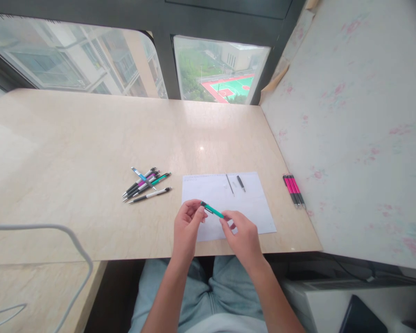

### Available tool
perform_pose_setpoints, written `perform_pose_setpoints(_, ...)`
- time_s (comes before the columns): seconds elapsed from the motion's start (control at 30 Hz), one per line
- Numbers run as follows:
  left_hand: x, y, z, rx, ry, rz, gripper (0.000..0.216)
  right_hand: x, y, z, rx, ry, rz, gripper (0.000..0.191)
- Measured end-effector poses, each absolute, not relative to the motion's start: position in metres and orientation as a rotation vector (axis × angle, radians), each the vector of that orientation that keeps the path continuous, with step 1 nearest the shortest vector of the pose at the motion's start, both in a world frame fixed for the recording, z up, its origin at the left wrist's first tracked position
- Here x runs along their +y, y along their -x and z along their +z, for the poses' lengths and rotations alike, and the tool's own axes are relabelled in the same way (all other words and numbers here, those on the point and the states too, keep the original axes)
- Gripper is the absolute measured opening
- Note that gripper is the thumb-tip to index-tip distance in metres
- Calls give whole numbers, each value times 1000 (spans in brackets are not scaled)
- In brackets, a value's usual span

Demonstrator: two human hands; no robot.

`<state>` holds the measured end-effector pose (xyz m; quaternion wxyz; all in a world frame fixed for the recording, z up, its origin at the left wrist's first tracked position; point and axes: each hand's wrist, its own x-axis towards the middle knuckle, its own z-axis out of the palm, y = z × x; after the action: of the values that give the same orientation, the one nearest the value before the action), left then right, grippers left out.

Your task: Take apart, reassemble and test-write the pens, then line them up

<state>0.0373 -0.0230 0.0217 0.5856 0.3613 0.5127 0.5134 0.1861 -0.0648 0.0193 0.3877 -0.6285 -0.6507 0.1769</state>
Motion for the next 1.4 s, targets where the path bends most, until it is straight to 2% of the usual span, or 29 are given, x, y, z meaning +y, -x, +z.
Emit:
perform_pose_setpoints(0.33,-14,-14,15,1197,-796,1241,31,-36,-187,9,-1534,1899,162,6)
perform_pose_setpoints(0.67,-19,-17,16,1132,-795,1189,28,1,-178,-2,-1547,2099,125,10)
perform_pose_setpoints(0.9,-21,-21,19,1128,-865,1159,25,-18,-190,-1,-1556,2000,179,23)
perform_pose_setpoints(1.13,-36,-22,22,1272,-1453,960,25,-62,-217,-3,-1672,1775,215,31)
perform_pose_setpoints(1.4,-51,-31,10,1341,-2302,807,14,-76,-231,-14,-1650,1807,30,13)
